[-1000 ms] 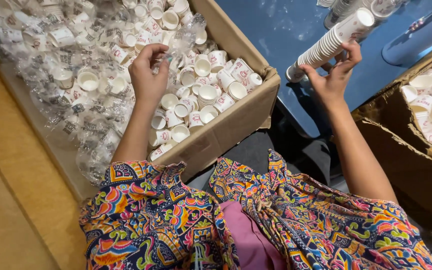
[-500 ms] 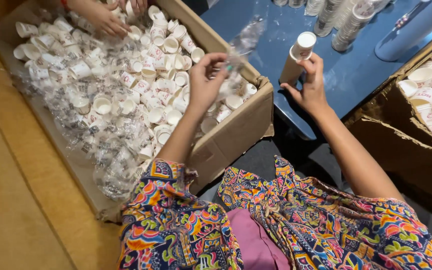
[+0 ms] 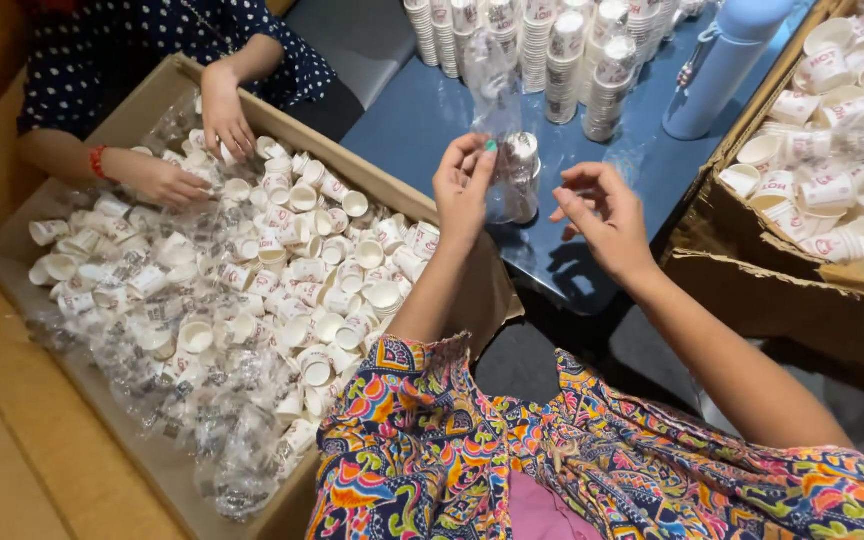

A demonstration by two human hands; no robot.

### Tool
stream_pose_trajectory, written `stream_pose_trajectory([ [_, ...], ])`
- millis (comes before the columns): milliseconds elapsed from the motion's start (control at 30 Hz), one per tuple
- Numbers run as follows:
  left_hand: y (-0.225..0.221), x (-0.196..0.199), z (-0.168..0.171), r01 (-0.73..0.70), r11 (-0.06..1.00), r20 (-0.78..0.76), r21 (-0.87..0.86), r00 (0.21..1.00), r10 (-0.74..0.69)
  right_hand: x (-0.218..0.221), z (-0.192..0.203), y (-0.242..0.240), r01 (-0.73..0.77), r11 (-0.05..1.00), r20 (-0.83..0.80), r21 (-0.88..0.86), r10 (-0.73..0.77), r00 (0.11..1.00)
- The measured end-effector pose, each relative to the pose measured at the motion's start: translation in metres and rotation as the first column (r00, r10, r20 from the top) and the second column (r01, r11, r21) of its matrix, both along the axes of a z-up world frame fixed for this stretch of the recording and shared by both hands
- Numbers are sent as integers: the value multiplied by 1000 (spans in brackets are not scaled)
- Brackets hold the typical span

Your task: Manually sorting and packaging small paper cups from a bulk box into smaller stacks or plastic sleeves.

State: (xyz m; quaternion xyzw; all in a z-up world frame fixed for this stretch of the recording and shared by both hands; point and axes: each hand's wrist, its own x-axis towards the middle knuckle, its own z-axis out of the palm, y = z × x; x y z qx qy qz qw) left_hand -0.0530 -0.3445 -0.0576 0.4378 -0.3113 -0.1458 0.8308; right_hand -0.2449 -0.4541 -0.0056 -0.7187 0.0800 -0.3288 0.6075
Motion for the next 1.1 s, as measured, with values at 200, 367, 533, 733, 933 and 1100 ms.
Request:
stream_pose_trajectory([
  [200, 12, -6, 3, 69, 996, -8, -57, 998, -70, 29, -19, -13, -143, 670, -135, 729, 346, 928],
  [367, 27, -16, 41, 185, 982, 22, -30, 983, -184, 39, -20, -19, -277, 545, 2, 791, 451, 893],
  [533, 33, -19, 48, 265, 964, 84, 37, 960, -267, 35, 24, -11, -426, 519, 175, 742, 463, 869],
  [733, 31, -33, 65, 274, 962, -266, 14, 928, -260, 35, 45, -22, -470, 470, 302, 747, 390, 870],
  [933, 19, -38, 28, 409, 906, -542, -108, 740, -399, 52, 10, -45, -511, 490, 385, 706, 340, 858],
  [1100, 3, -51, 19, 328, 938, -592, -115, 735, -330, 56, 6, -43, -480, 504, 350, 718, 334, 875],
])
